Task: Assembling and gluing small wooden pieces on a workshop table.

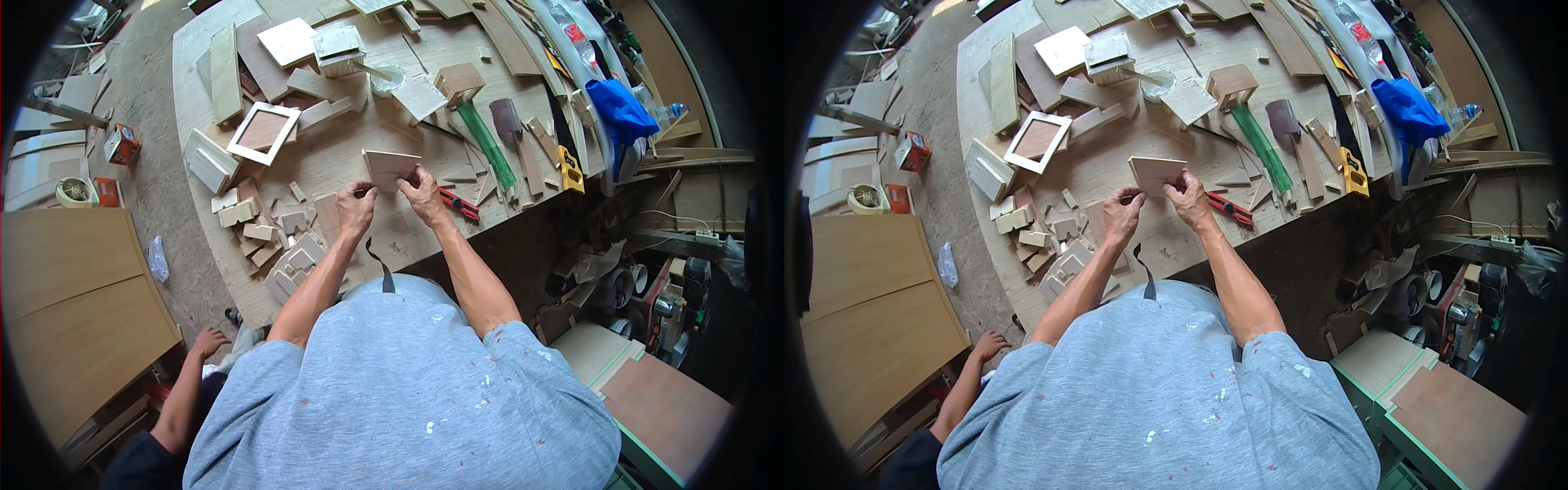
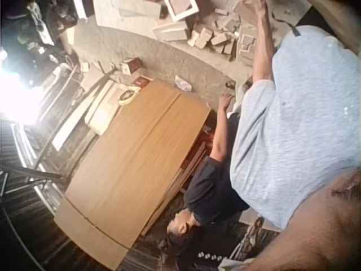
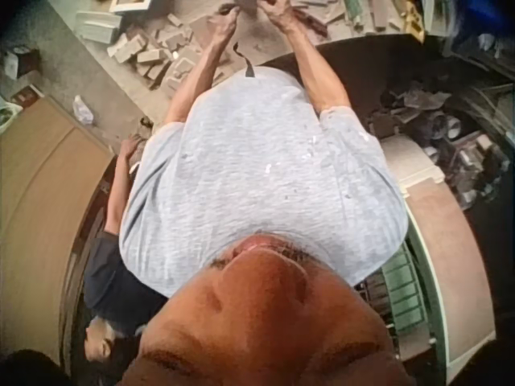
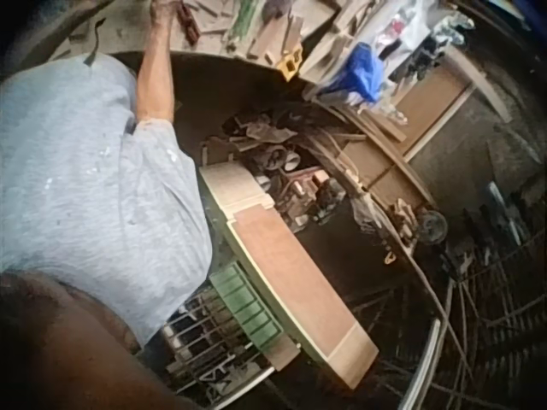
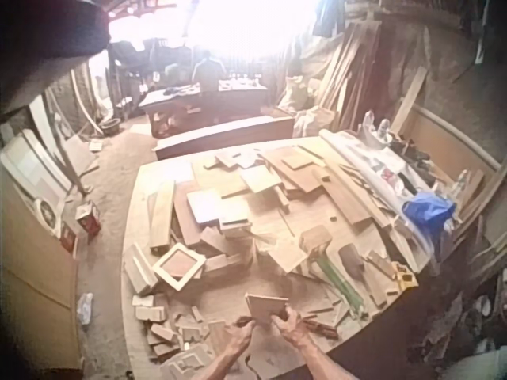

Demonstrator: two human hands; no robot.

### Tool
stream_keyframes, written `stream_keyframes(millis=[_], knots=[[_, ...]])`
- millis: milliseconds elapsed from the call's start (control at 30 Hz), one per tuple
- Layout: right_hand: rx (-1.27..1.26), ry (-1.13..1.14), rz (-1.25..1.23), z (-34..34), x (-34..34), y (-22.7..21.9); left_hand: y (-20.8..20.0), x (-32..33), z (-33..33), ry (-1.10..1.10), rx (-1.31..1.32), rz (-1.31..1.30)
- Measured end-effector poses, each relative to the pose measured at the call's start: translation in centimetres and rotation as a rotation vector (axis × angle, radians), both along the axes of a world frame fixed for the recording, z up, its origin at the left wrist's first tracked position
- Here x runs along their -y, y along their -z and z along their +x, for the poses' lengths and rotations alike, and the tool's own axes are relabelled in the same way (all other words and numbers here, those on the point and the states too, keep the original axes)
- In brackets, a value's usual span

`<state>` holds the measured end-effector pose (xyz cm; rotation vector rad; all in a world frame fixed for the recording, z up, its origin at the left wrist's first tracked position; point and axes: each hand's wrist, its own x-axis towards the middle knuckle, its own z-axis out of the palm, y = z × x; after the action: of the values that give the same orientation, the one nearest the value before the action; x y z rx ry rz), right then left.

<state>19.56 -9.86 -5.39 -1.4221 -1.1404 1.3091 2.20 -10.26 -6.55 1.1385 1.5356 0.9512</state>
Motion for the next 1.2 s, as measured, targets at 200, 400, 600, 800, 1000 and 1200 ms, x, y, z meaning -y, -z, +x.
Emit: stream_keyframes(millis=[200, 400, 600, 800, 1000, 1200], knots=[[0.036, -0.004, -0.045, -0.1, 0.0, -0.3, -0.9, -0.3, -0.1, 0.037, -0.022, -0.001], [-0.087, -0.033, -0.110, 0.5, -0.1, 0.8, 0.8, -0.5, -0.5, 0.027, 0.102, -0.084], [-0.202, -0.042, -0.149, 0.9, -0.1, 1.2, 0.4, -0.4, -0.5, 0.023, 0.131, -0.087], [-0.143, -0.070, -0.159, 1.0, -0.4, 0.5, 0.1, -0.7, -0.8, 0.042, 0.169, -0.129], [-0.023, -0.065, -0.013, 0.4, -0.3, -0.1, -0.8, -0.6, -0.8, 0.078, 0.117, -0.062], [0.080, -0.058, -0.009, 0.1, -0.1, -0.1, -0.4, -0.5, -0.5, 0.045, 0.048, -0.061]])
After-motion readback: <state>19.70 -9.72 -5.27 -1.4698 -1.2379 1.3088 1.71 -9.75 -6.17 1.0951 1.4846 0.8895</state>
